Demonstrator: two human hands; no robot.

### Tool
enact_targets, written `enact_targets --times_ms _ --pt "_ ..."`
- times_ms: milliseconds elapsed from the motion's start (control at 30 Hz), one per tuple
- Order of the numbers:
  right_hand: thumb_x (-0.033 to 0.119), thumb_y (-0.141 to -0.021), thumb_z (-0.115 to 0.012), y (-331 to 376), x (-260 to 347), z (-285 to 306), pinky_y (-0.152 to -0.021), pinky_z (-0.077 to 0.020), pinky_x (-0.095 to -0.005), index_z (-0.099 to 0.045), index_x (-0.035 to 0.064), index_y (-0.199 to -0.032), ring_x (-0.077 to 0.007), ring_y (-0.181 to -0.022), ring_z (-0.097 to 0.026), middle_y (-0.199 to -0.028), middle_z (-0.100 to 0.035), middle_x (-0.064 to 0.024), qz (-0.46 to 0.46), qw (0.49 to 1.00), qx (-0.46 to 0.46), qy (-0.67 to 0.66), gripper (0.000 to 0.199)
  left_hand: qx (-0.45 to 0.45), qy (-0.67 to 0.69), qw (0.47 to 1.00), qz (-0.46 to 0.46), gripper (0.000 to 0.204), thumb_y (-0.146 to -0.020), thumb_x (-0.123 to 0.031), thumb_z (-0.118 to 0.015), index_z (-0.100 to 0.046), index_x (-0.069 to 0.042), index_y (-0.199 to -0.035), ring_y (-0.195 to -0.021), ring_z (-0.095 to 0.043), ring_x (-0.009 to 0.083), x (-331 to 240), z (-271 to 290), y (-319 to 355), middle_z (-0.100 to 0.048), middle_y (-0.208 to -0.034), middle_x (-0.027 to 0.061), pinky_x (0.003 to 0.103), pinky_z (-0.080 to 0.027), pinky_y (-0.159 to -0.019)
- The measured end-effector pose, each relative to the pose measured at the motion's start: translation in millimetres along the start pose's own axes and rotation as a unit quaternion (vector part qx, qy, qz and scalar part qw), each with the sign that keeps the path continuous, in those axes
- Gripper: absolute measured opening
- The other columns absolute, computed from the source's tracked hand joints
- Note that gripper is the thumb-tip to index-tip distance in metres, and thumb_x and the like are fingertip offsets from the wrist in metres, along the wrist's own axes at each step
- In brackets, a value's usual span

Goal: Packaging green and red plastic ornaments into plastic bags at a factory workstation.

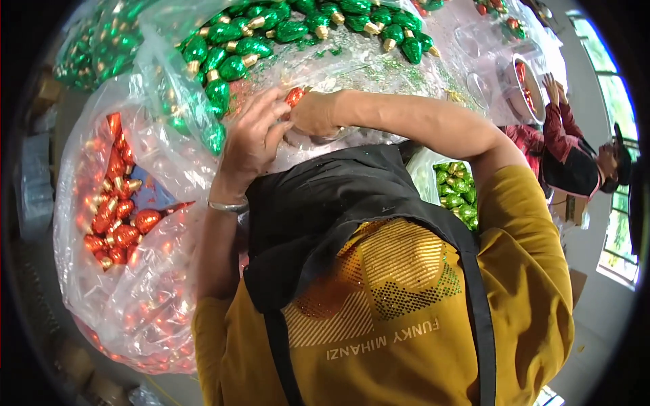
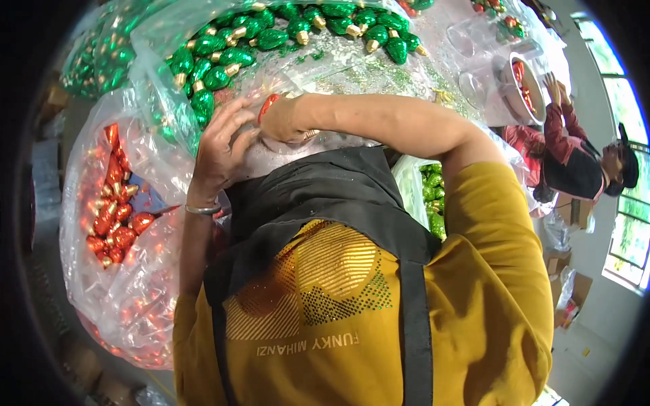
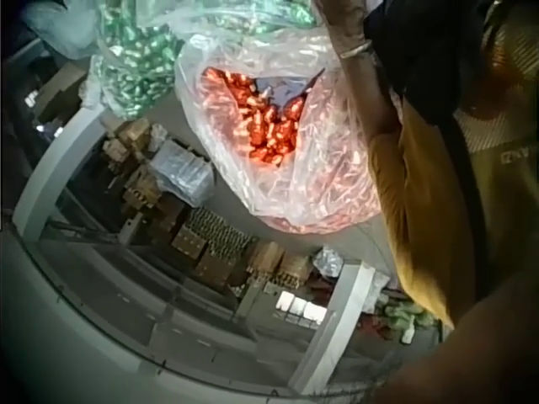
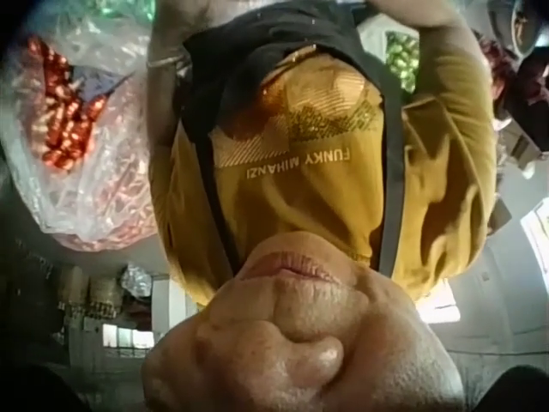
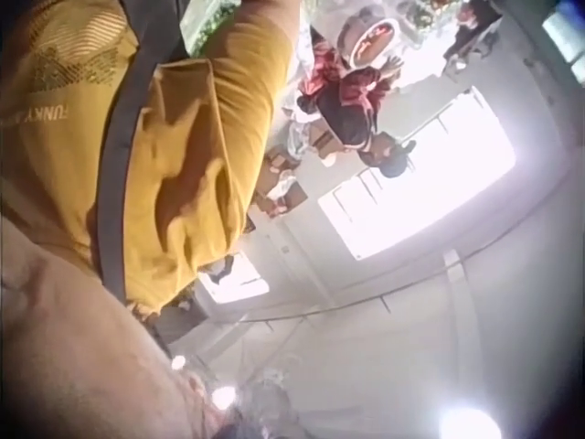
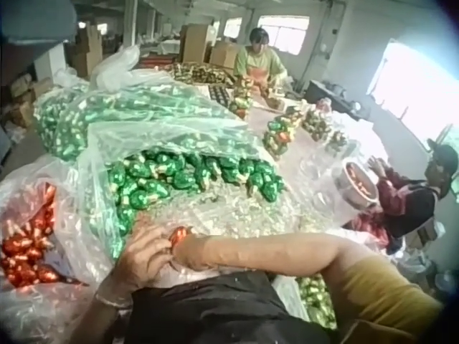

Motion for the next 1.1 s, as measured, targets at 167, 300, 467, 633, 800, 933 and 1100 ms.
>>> enact_targets --times_ms 167,300,467,633,800,933,1100 --pt "0.016 -0.07 -0.067 38 11 62 -0.064 -0.0483 -0.0425 -0.061 -0.0004 -0.076 -0.0355 -0.074 -0.062 -0.076 -0.063 -0.016 0.031 0.997 -0.056 -0.039 0.019 -0.003 -0.045 0.999 -0.011 0.023 -0.077 -0.005 -0.065 -0.06 0.0 -0.098 -0.108 -0.054 0.0356 2 2 6 -0.057 -0.116 0.0167 0.04 -0.044 -0.092" --pt "0.025 -0.072 -0.07 125 14 139 -0.061 -0.0477 -0.0426 -0.064 -0.0014 -0.083 -0.0358 -0.067 -0.06 -0.069 -0.062 -0.0161 0.019 0.966 -0.247 -0.071 0.029 0.003 -0.064 0.998 -0.014 0.022 -0.078 -0.004 -0.064 -0.06 0.0 -0.099 -0.109 -0.053 0.0363 2 2 3 -0.057 -0.116 0.0164 0.04 -0.045 -0.092" --pt "0.036 -0.071 -0.075 176 -84 146 -0.065 -0.0519 -0.0342 -0.065 -0.0037 -0.098 -0.0237 -0.074 -0.067 -0.082 -0.068 -0.0168 -0.195 0.933 -0.255 -0.164 0.049 0.018 -0.064 0.997 0.025 0.029 -0.075 -0.004 -0.067 -0.059 -0.003 -0.103 -0.11 -0.054 0.0344 -2 4 2 -0.056 -0.119 0.0154 0.039 -0.045 -0.092" --pt "0.046 -0.076 -0.067 157 -221 61 -0.079 -0.0505 -0.0399 -0.061 0.0 -0.104 -0.0327 -0.094 -0.063 -0.098 -0.065 -0.0185 -0.307 0.87 -0.371 -0.109 0.054 0.035 -0.067 0.996 0.053 0.033 -0.074 -0.002 -0.069 -0.059 -0.005 -0.105 -0.112 -0.054 0.0328 -6 0 -4 -0.056 -0.121 0.0134 0.038 -0.046 -0.092" --pt "0.044 -0.085 -0.056 184 -315 -32 -0.087 -0.0462 -0.0491 -0.051 0.0016 -0.113 -0.0373 -0.101 -0.061 -0.112 -0.059 -0.0246 -0.56 0.798 -0.223 -0.029 0.051 0.021 -0.1 0.994 0.043 0.035 -0.074 -0.004 -0.071 -0.059 -0.005 -0.108 -0.113 -0.054 0.032 -5 0 3 -0.054 -0.123 0.0126 0.038 -0.046 -0.093" --pt "0.047 -0.079 -0.064 191 -311 -22 -0.08 -0.0493 -0.0471 -0.05 0.0002 -0.104 -0.0356 -0.095 -0.063 -0.094 -0.063 -0.024 -0.571 0.775 -0.272 -0.015 0.055 0.02 -0.096 0.994 0.042 0.038 -0.074 -0.004 -0.072 -0.059 -0.006 -0.109 -0.113 -0.053 0.0319 -3 -2 4 -0.053 -0.126 0.0122 0.038 -0.046 -0.093" --pt "0.036 -0.076 -0.067 182 -148 93 -0.066 -0.0509 -0.0351 -0.052 0.005 -0.122 -0.0209 -0.084 -0.065 -0.095 -0.065 -0.0145 -0.207 0.783 -0.374 -0.452 0.057 0.006 -0.099 0.994 0.051 0.038 -0.074 -0.004 -0.071 -0.059 -0.006 -0.11 -0.113 -0.053 0.032 3 2 12 -0.052 -0.126 0.0124 0.038 -0.046 -0.093"
Point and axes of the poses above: each hand's wrist, its own y-axis away from the middle knuckle, its own z-axis out of the back of the hand, x = y × z, the point moved 9 cm from there along -y, towards the middle knuckle
